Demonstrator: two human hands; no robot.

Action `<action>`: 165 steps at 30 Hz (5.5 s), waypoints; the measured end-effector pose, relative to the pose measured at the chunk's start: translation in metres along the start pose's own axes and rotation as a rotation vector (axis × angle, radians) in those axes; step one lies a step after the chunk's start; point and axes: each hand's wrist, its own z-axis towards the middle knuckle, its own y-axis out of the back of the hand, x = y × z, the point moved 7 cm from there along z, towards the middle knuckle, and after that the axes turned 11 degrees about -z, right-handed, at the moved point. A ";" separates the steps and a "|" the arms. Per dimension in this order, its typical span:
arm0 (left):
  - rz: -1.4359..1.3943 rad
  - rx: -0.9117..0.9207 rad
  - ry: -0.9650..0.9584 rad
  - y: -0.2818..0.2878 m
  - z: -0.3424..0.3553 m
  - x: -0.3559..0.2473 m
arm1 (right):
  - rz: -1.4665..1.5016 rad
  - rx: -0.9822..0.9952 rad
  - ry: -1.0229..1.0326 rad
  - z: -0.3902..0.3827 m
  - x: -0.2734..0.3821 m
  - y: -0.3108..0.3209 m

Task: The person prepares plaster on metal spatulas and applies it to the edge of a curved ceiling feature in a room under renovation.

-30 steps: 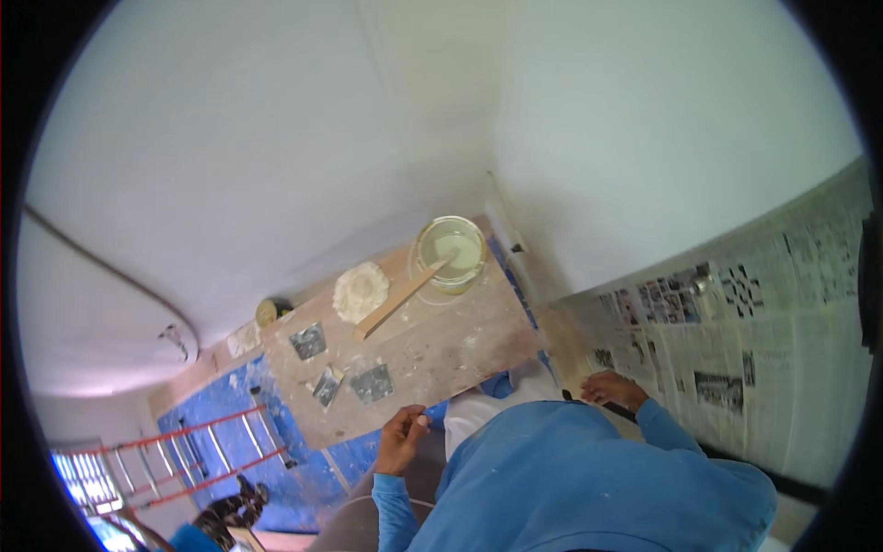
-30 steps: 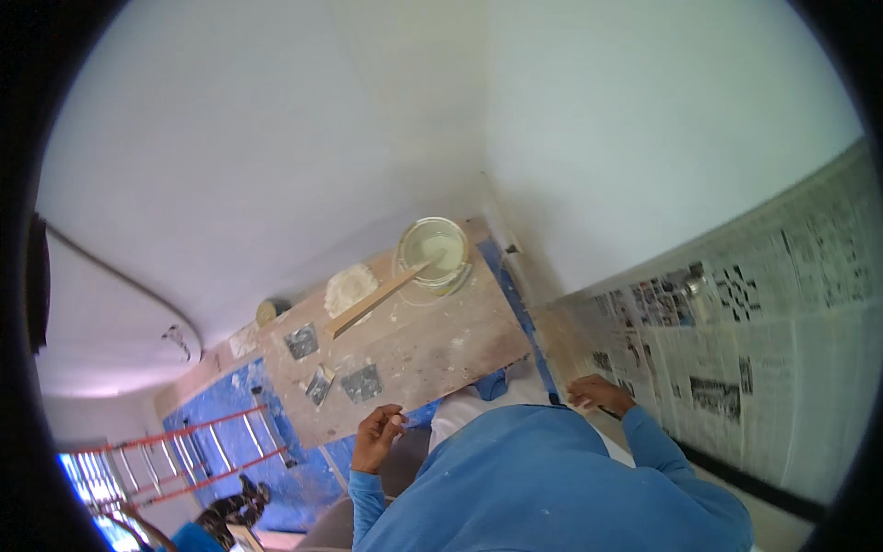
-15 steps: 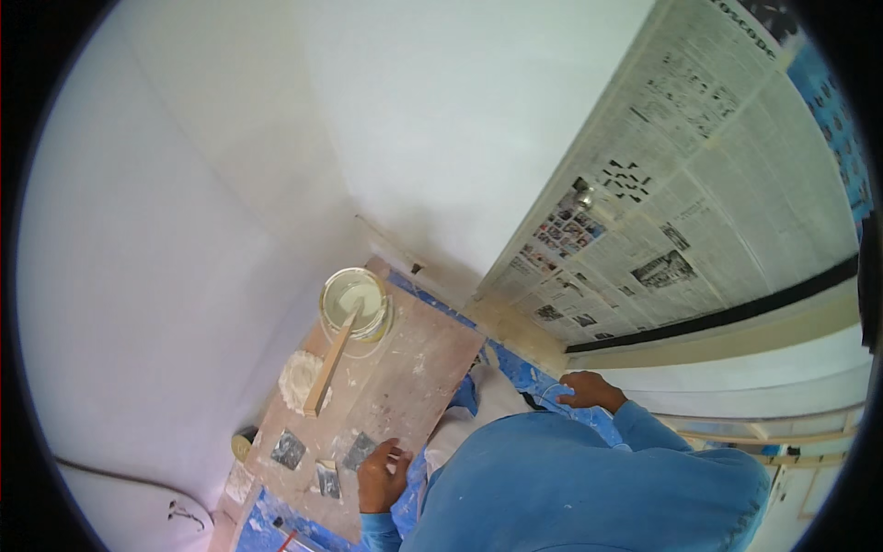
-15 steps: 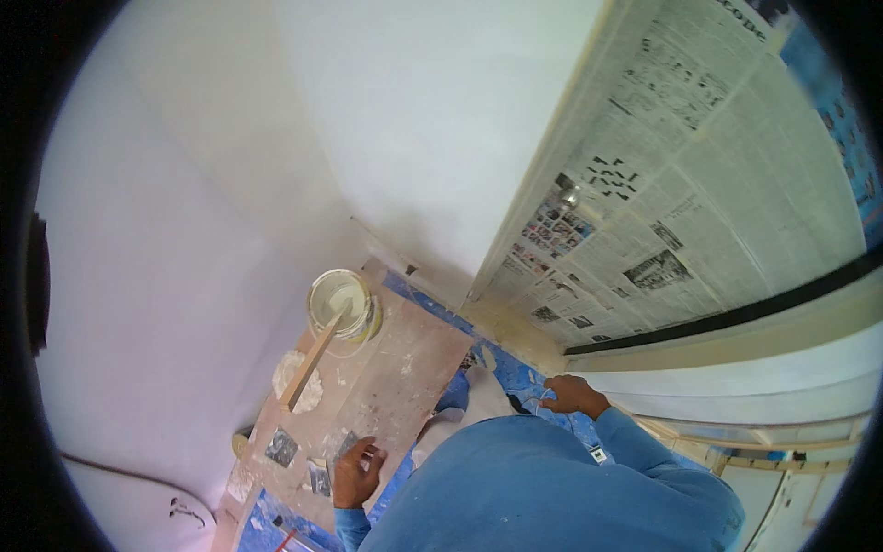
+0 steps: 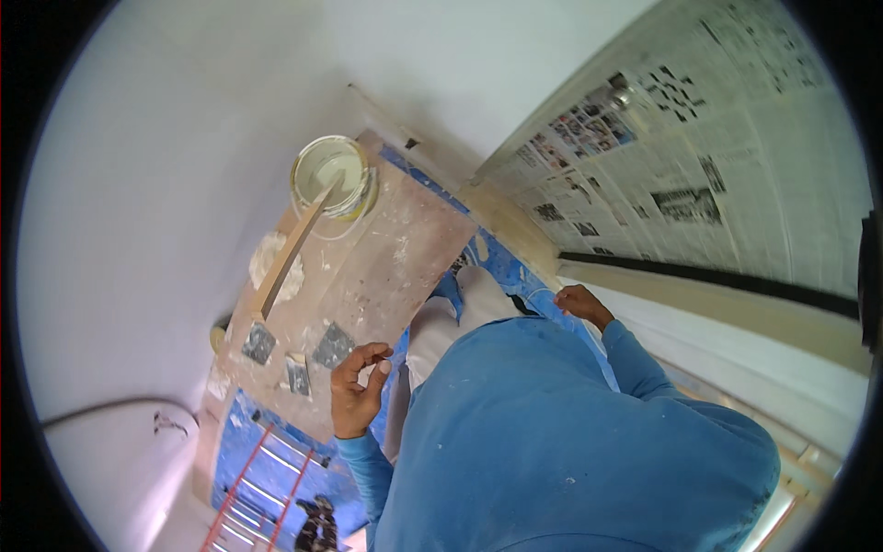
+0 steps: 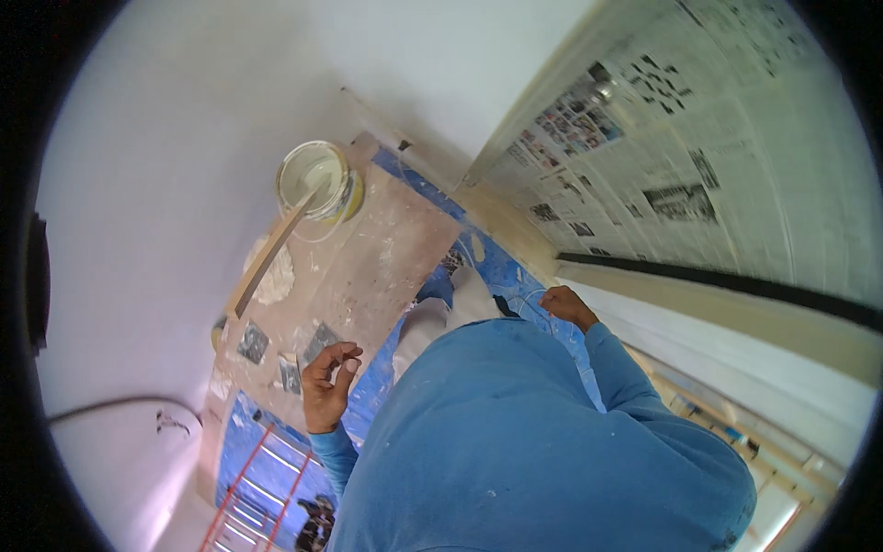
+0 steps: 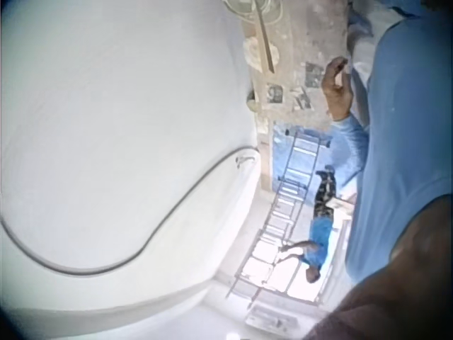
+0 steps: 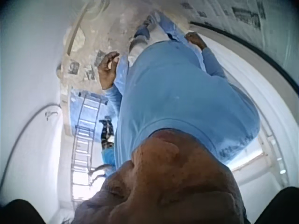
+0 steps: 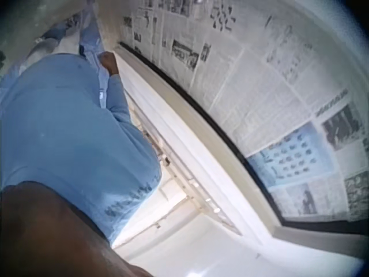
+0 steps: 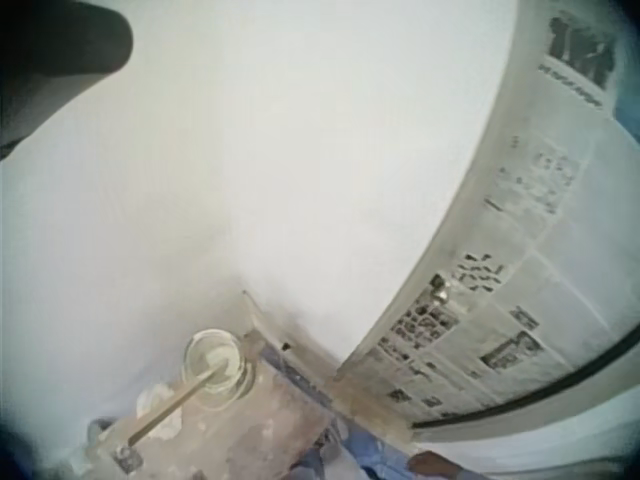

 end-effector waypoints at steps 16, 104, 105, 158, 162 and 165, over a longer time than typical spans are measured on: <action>-0.347 0.713 -0.671 -0.126 0.032 -0.223 | -0.093 0.025 0.009 0.124 0.033 0.111; 0.155 -0.847 0.830 0.158 -0.278 0.406 | -0.603 0.507 0.264 0.092 0.279 -0.331; 0.177 -0.798 0.674 0.142 -0.269 0.417 | -0.686 0.547 0.363 0.105 0.268 -0.313; 0.283 -1.268 0.392 0.387 -0.097 0.330 | -0.683 0.121 1.162 -0.094 0.704 -0.351; -0.216 -1.438 0.170 0.316 -0.165 0.349 | -0.857 0.299 1.333 -0.119 0.708 -0.436; -0.714 -1.453 0.165 0.252 -0.195 0.337 | -0.959 0.446 1.527 -0.126 0.704 -0.500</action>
